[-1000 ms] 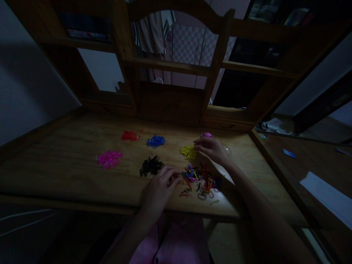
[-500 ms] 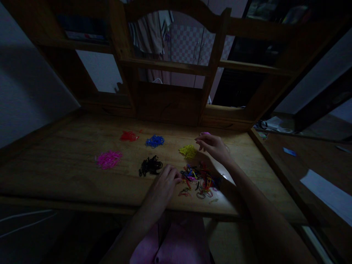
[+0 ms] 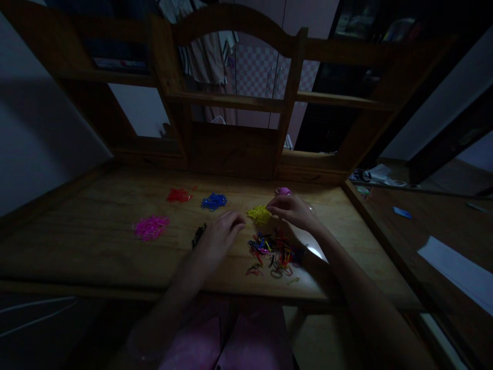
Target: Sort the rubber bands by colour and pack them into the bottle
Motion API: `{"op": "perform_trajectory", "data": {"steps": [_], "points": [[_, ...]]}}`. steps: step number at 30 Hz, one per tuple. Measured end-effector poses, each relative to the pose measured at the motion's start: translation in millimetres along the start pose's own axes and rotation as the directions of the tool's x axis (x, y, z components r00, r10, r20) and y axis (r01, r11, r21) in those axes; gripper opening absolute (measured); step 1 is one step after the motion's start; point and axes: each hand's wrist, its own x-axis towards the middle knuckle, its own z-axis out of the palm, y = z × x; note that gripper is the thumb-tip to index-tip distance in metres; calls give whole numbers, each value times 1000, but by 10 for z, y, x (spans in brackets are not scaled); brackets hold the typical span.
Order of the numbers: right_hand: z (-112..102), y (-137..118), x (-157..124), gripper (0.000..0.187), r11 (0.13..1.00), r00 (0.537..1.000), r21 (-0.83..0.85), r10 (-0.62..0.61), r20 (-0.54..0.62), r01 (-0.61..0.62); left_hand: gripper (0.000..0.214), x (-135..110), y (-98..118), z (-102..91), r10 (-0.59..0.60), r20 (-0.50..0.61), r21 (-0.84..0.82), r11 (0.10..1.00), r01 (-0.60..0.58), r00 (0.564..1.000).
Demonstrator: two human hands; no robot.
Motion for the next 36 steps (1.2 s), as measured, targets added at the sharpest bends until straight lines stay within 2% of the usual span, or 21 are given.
{"op": "perform_trajectory", "data": {"steps": [2, 4, 6, 8, 10, 14, 18, 21, 25, 29, 36], "points": [[6, -90, -52, 24, 1000, 978, -12, -19, 207, 22, 11, 223, -42, 29, 40, -17, 65, 997, -39, 999], [21, -173, -102, 25, 999, 924, 10, -45, 379, 44, 12, 395, -96, 84, 56, -7, 110, 992, -54, 998], [40, -224, -139, 27, 999, 869, 30, -48, 493, 38, 18, 480, -139, 139, 57, -14, 139, 989, -55, 998], [54, -232, -155, 29, 1000, 829, 30, -15, 558, -2, 27, 469, -149, 174, 72, -40, 165, 984, -65, 997], [64, -208, -156, 31, 1000, 820, 12, 15, 572, -26, 33, 384, -119, 184, 90, -63, 189, 979, -77, 994], [77, -142, -142, 28, 1000, 822, -6, 11, 570, -9, 30, 144, 18, 172, 75, -74, 182, 981, -61, 994], [72, -124, -142, 17, 998, 835, -48, -2, 551, 33, 25, -34, 133, 228, 72, -18, 101, 992, -70, 997], [36, -129, -149, 16, 996, 834, -77, 5, 551, 45, 26, -119, 164, 324, 53, -7, 20, 998, -53, 999], [-45, -126, -158, 14, 998, 820, -65, 21, 572, 20, 25, -181, 177, 447, 28, 12, -53, 998, -27, 1000], [-144, -145, -169, 15, 992, 783, 82, 25, 621, -97, 16, -192, 199, 529, 5, 19, -43, 999, -4, 1000], [-281, -196, -176, 23, 984, 807, 136, 11, 590, -112, 16, -155, 217, 633, -8, 64, 10, 1000, 7, 998]]}}
